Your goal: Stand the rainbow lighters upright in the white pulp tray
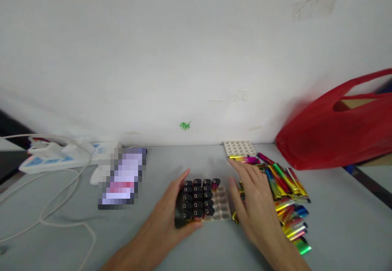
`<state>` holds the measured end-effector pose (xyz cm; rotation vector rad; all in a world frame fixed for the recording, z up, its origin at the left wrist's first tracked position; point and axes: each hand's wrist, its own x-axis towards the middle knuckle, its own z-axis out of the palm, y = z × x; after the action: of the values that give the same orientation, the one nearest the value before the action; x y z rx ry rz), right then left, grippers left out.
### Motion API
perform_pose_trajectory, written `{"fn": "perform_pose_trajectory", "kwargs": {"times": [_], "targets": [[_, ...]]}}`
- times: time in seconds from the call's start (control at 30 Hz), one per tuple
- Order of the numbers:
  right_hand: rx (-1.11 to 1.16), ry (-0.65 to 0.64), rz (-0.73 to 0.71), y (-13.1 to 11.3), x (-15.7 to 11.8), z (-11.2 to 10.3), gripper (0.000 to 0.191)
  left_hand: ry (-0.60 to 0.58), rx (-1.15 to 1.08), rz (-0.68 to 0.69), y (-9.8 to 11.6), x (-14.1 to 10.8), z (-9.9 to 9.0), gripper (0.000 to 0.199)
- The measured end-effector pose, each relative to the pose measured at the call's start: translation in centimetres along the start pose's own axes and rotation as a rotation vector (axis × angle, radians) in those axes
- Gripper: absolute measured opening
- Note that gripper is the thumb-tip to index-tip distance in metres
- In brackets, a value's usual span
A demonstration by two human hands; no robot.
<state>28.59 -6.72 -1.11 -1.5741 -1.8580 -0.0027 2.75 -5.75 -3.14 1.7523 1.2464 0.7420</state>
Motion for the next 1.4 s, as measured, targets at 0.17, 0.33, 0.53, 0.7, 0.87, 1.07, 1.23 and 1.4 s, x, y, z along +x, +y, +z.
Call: {"fn": "perform_pose_trajectory", "kwargs": {"times": [0.17, 0.33, 0.53, 0.7, 0.87, 1.07, 1.23, 1.4], "targets": [[-0.366, 0.015, 0.071, 2.8, 0.7, 0.7, 0.053, 0.028, -0.006, 0.01, -0.1, 0.1, 0.1, 0.105], [-0.456, -0.038, 0.053, 3.8, 1.2, 1.1, 0.047, 0.012, -0.009, 0.018, -0.4, 0.0, 0.1, 0.106], [-0.47, -0.025, 0.066, 3.5, 1.5, 1.3, 0.032, 0.027, -0.009, 0.02, -0.9, 0.1, 0.3, 0.106], [-0.372, -0.041, 0.016, 3.6, 1.2, 1.3, 0.027, 0.018, -0.001, 0.004, -0.6, 0.0, 0.1, 0.106], [-0.028, -0.07, 0.011, 2.9, 1.3, 0.6, 0.028, 0.043, 0.002, 0.046, -0.8, 0.0, 0.2, 0.106], [0.438, -0.047, 0.236, 0.8, 1.6, -0.7, 0.026, 0.042, -0.012, 0.045, -0.5, 0.2, 0.3, 0.104], [0.72, -0.069, 0.424, 0.1, 1.8, -1.2, 0.03, 0.006, -0.009, 0.013, -0.1, 0.1, 0.1, 0.104], [0.944, -0.083, 0.528, 0.3, 1.7, -1.2, 0.04, -0.008, 0.005, 0.002, 0.0, 0.0, 0.0, 0.105]]}}
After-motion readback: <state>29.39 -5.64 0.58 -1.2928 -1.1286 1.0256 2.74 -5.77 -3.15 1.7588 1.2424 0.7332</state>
